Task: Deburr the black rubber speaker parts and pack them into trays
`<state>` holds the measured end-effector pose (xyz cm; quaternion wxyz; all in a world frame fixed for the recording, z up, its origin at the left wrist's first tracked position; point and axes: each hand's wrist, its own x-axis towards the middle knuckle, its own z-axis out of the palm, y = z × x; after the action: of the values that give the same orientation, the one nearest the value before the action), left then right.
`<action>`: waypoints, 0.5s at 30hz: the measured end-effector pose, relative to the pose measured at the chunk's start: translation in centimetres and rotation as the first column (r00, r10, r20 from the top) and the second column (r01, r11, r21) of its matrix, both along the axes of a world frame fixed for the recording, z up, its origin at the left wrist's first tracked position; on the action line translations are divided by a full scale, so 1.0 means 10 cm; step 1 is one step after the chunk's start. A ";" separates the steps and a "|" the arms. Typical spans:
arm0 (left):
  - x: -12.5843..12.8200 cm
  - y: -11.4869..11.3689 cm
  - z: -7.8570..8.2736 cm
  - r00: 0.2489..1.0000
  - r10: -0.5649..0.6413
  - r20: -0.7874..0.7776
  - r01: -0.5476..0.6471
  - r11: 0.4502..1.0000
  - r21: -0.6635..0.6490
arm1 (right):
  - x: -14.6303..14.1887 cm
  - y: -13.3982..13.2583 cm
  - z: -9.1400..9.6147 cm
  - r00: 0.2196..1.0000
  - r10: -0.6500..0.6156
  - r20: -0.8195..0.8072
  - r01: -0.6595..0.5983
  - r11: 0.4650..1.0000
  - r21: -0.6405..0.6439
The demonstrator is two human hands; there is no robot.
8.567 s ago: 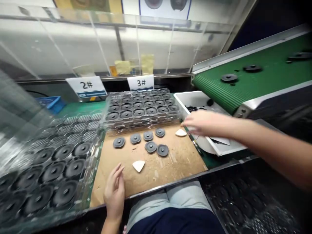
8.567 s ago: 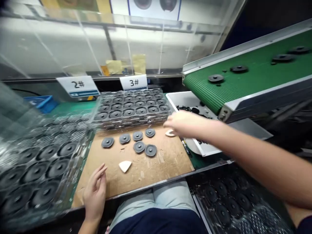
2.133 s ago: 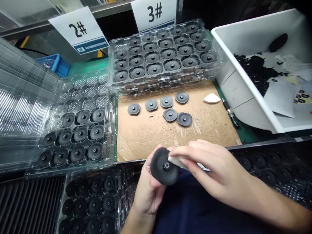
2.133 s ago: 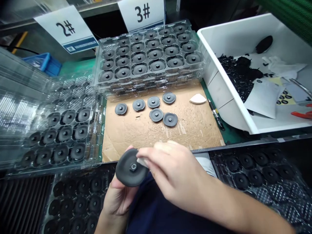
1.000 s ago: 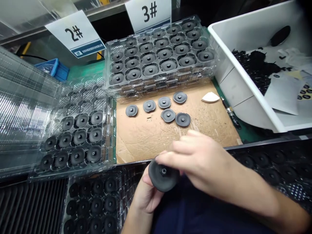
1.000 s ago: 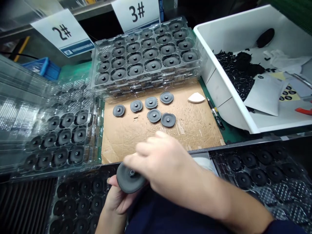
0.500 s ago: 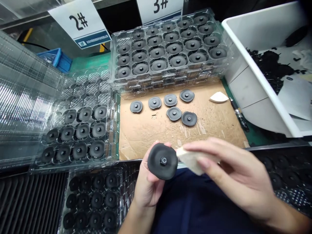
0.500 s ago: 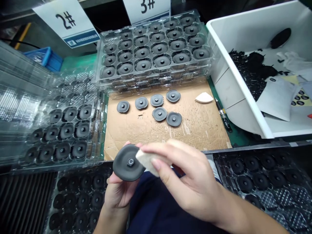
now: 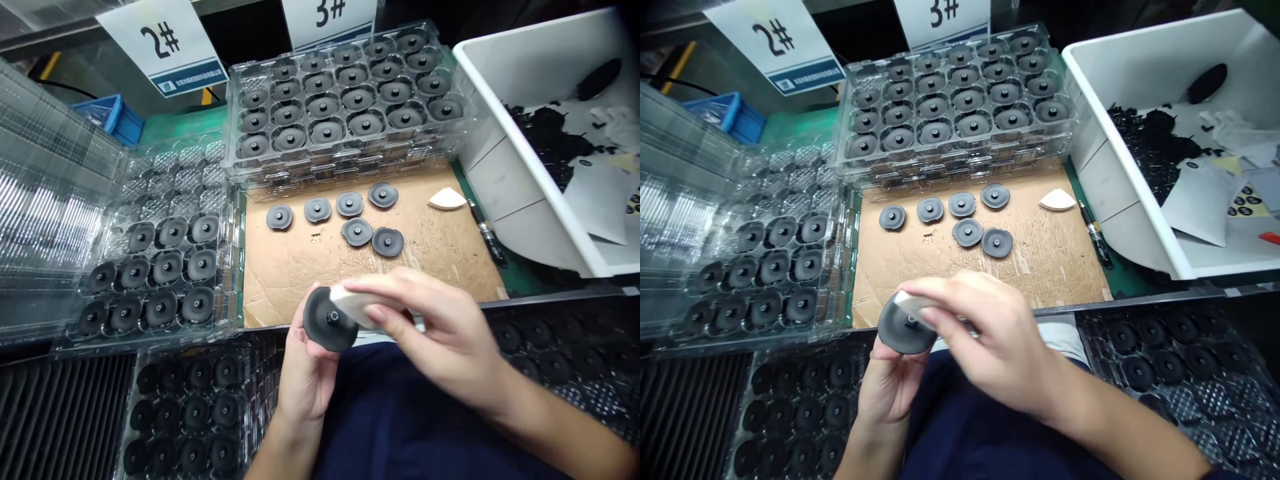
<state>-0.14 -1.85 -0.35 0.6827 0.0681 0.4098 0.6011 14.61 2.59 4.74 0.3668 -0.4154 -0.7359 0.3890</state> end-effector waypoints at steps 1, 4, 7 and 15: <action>0.00 0.00 0.00 1.000 0.001 -0.012 -0.001 1.000 -0.001 | -0.06 0.02 0.01 1.000 0.027 -0.014 -0.026 0.998 0.050; -0.05 -0.03 -0.01 1.000 -0.009 -0.008 0.009 1.000 -0.017 | -0.12 0.02 -0.05 0.981 0.188 -0.051 -0.191 0.980 -0.050; -0.13 -0.05 -0.04 1.000 0.015 0.026 -0.015 1.000 0.004 | 0.01 -0.04 -0.24 0.976 0.192 -0.106 -0.215 0.930 -0.298; -0.04 -0.03 -0.01 0.999 -0.006 0.053 0.006 1.000 0.000 | 0.00 -0.02 -0.19 0.992 -0.128 0.000 0.127 0.981 -0.147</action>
<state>-0.50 -2.14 -0.46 0.6951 0.0533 0.3911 0.6008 14.59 2.38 2.86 0.3630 -0.4857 -0.6753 0.4198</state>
